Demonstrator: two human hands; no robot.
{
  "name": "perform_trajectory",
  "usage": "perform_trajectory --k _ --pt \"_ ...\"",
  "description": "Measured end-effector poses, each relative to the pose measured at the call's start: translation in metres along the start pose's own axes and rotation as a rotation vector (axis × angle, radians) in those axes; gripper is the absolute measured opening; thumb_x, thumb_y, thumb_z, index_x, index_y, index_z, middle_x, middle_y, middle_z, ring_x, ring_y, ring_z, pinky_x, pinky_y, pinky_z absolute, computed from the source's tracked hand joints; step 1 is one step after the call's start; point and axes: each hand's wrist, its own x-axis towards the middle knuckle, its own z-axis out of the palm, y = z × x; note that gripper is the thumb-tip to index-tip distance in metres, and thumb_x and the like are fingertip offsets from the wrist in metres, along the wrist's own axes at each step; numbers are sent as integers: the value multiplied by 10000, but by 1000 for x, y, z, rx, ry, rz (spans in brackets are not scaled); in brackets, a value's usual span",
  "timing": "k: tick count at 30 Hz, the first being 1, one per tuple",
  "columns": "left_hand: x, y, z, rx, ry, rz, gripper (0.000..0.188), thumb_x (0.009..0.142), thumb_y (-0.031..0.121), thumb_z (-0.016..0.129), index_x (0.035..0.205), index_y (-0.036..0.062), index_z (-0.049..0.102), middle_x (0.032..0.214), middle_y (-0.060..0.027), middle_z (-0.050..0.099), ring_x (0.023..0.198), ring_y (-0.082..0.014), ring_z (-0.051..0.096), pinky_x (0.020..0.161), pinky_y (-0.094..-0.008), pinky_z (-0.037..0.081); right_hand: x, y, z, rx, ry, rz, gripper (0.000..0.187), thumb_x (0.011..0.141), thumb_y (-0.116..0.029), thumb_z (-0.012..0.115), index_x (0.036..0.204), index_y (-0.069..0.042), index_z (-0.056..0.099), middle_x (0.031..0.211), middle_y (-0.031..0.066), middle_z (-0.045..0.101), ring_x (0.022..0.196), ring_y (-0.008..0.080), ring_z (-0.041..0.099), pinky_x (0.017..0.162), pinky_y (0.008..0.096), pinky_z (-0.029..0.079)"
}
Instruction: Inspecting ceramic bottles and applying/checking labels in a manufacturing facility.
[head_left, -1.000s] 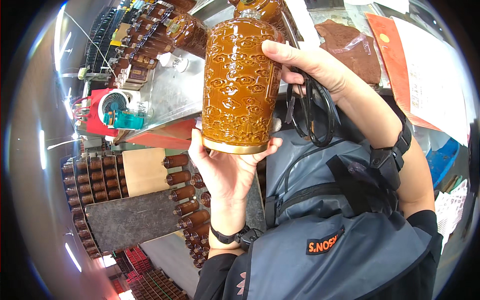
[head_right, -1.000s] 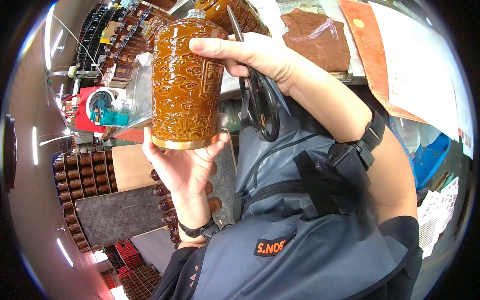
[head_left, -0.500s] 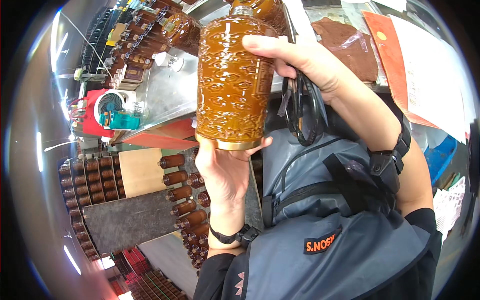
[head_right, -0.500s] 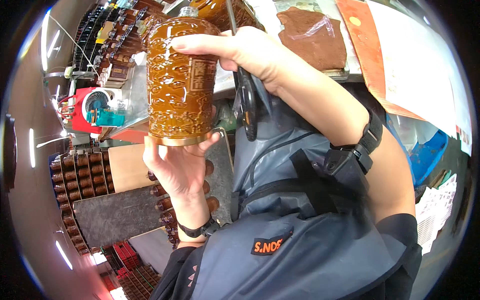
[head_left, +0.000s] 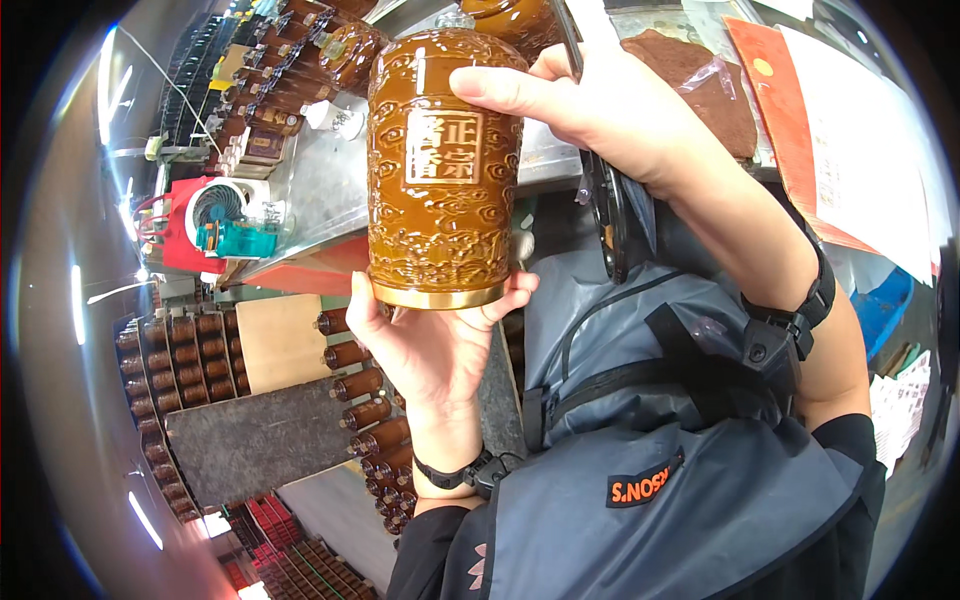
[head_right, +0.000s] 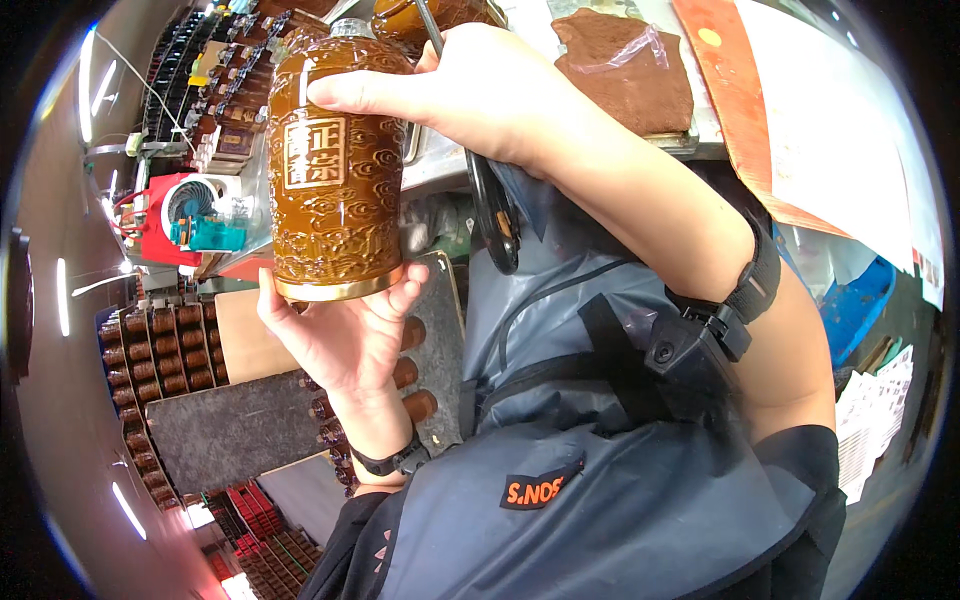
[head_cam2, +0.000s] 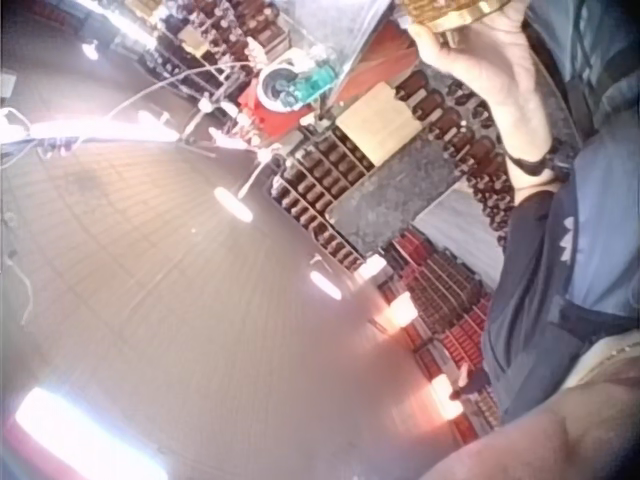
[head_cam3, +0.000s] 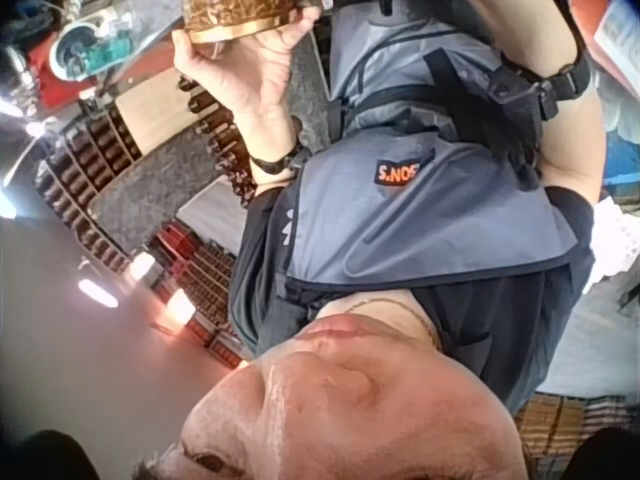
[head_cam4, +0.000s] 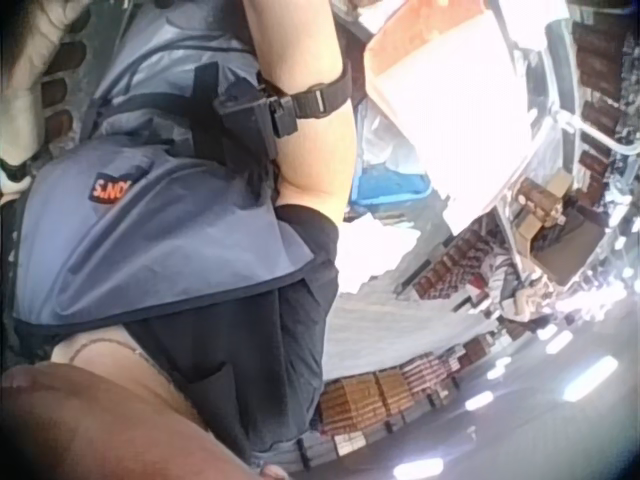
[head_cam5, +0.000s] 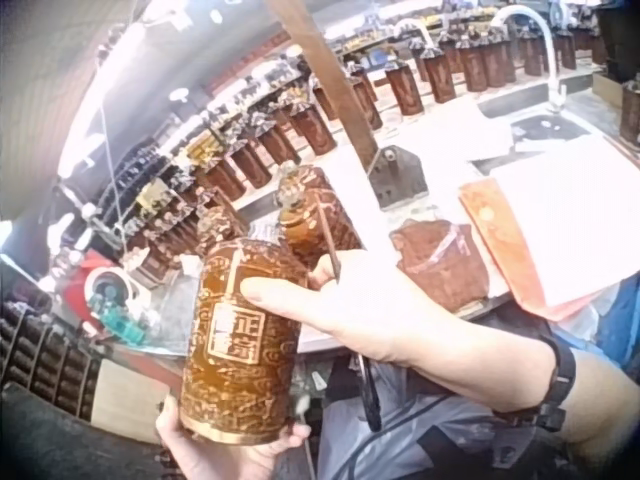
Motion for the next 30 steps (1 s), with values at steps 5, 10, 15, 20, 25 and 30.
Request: perform_trajectory --k 5,10,15,20,25,30 --pt "-3 0 0 -82 -8 -19 703 875 596 434 1378 107 393 1317 -228 487 1010 -456 594 781 -584 528 2 9 6 -25 32 -14 746 662 -745 638 709 -3 698 613 83 617 607 152 589 620 302 456" --pt "-4 1 5 -78 91 -39 717 865 622 430 1361 104 422 1293 -224 509 928 -441 611 705 -509 543 -6 -4 7 1 8 73 692 660 -735 650 641 -43 660 556 22 535 545 118 502 540 290 385" --pt "-1 -3 8 -79 105 -26 693 872 603 426 1348 100 433 1267 -202 525 868 -416 596 577 -400 493 -1 1 8 -10 -16 84 686 654 -741 651 661 -55 674 579 20 558 561 126 519 562 287 399" --pt "-2 -3 7 -117 139 -5 655 883 577 414 1328 98 457 1244 -173 540 841 -391 577 481 -349 409 -1 -4 13 53 -62 95 698 643 -756 647 649 -59 668 585 19 558 573 133 526 585 275 407" --pt "3 -10 -6 -251 52 -107 770 823 703 372 1296 102 465 1157 -182 562 757 -392 600 413 -370 454 -2 -6 16 286 -182 198 449 778 -511 724 627 -121 561 487 -61 402 444 24 358 432 206 247" --pt "6 -14 -11 -182 23 -146 797 819 718 356 1293 86 464 1083 -176 589 621 -365 571 355 -355 420 -1 -3 20 546 -272 298 365 791 -430 736 606 -158 576 463 -72 423 404 13 401 389 184 281"
